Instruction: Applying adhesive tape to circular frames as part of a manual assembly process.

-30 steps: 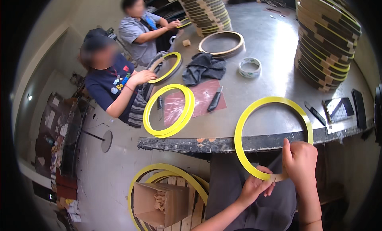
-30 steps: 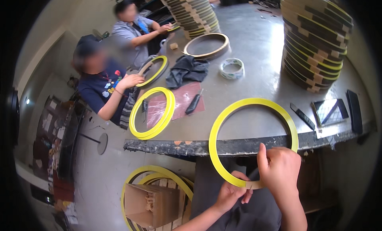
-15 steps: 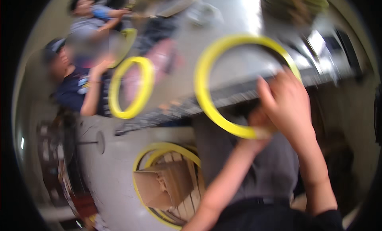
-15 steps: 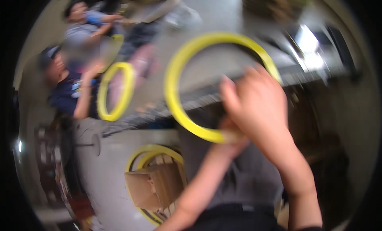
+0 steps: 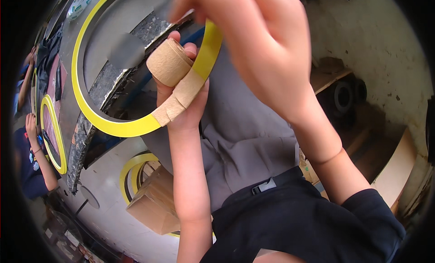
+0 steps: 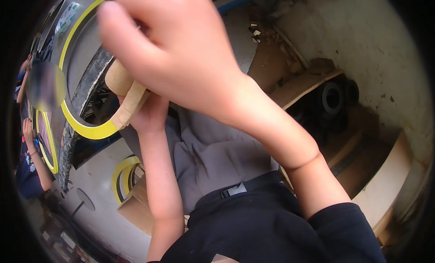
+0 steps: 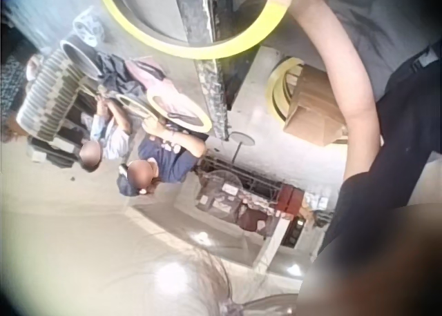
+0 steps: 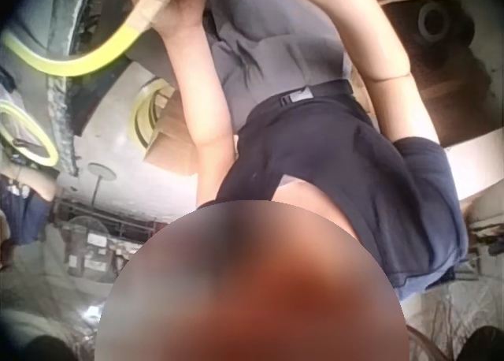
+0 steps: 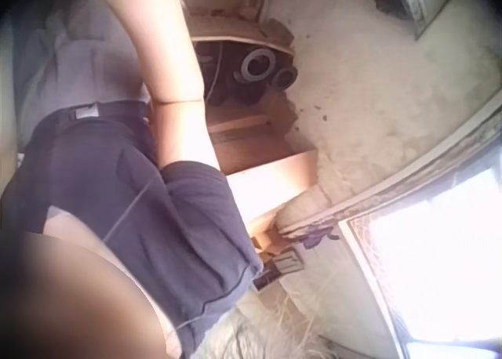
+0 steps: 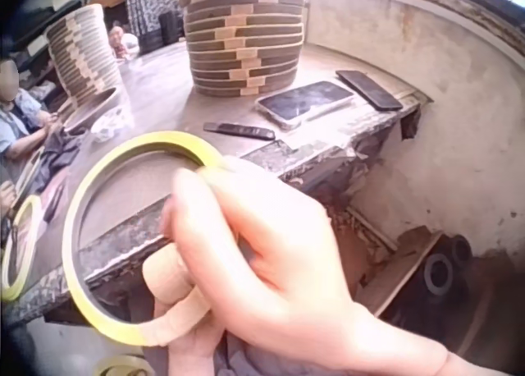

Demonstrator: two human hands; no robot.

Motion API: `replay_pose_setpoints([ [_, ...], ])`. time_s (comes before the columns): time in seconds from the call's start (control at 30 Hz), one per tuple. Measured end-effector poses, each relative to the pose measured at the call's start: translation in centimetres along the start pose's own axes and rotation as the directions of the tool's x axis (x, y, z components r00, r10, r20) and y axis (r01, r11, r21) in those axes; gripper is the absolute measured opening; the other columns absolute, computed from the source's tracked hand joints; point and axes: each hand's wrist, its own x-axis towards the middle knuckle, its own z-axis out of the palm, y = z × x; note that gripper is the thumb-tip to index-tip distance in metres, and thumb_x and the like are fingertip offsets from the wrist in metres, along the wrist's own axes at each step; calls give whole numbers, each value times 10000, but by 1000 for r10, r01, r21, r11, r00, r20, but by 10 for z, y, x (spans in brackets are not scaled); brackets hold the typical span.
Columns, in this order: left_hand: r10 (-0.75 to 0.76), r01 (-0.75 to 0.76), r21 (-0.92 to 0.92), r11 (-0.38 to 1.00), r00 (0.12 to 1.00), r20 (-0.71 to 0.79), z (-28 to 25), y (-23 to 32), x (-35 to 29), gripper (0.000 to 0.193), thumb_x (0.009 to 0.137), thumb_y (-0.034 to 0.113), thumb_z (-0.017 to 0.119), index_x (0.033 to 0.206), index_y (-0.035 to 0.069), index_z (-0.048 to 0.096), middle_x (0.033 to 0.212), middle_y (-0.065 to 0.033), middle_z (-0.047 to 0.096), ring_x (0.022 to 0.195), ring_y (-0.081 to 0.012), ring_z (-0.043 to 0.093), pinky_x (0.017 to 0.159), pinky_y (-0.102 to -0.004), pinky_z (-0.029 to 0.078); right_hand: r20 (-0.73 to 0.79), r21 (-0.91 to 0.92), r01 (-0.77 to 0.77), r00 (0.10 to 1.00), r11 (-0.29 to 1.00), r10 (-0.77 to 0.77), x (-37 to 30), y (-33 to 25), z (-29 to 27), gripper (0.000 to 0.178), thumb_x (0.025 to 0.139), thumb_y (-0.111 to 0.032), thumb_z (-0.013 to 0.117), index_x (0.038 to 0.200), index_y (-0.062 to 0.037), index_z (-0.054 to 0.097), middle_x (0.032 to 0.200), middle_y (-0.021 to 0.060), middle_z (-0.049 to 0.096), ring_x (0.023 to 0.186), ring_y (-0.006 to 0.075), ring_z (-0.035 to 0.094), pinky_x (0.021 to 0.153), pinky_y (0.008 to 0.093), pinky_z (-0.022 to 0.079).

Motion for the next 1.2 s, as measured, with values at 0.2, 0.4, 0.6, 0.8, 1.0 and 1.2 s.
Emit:
replay_pose_setpoints([
  [0.2,50,-51,17,999,995,88,-28,-7,-10,612,1037,373,548,1527,75,334,1276,-139,612,1248,-263,573,1090,-424,455,-12,-141,104,994,985,-107,-89,33,-7,230,747,-72,734,931,-38,601,852,97,616,766,278,593,680,368,476],
  [0.4,21,-12,228,974,999,-38,-26,-16,-23,556,986,402,576,1410,56,480,1237,-120,615,1154,-239,577,1003,-382,463,62,-252,209,978,945,-199,-99,48,15,664,638,-246,936,1114,-97,498,1141,155,583,1030,303,559,875,425,462],
  [0.6,16,3,110,994,986,-166,-21,-19,-47,582,981,461,525,1373,32,548,1340,-117,595,1254,-246,551,1109,-443,396,-21,-286,138,988,948,-150,-101,50,35,670,629,-192,944,1122,-99,500,1143,164,594,976,322,616,793,414,511],
  [0.8,65,50,276,960,918,-390,2,-12,-57,461,1068,326,376,1399,19,469,1381,-148,513,1301,-294,504,1092,-409,425,8,-285,80,997,955,-81,-100,43,36,425,699,-111,856,1035,-97,597,1089,132,609,852,294,652,663,375,537],
  [1.0,224,-54,674,-737,921,319,61,7,-108,389,940,139,688,1279,35,528,1161,-138,556,1147,-310,540,920,-376,497,-3,-283,77,997,956,-81,-105,49,29,272,747,-72,785,977,-89,642,1028,110,609,861,285,640,643,367,531],
  [1.2,-124,-204,55,-977,764,634,74,26,-41,276,912,182,739,1183,161,696,1242,-77,680,1056,-263,649,896,-401,522,-15,-269,98,994,958,-106,-102,50,29,256,746,-63,780,968,-86,655,1026,117,616,849,284,634,614,356,526],
])
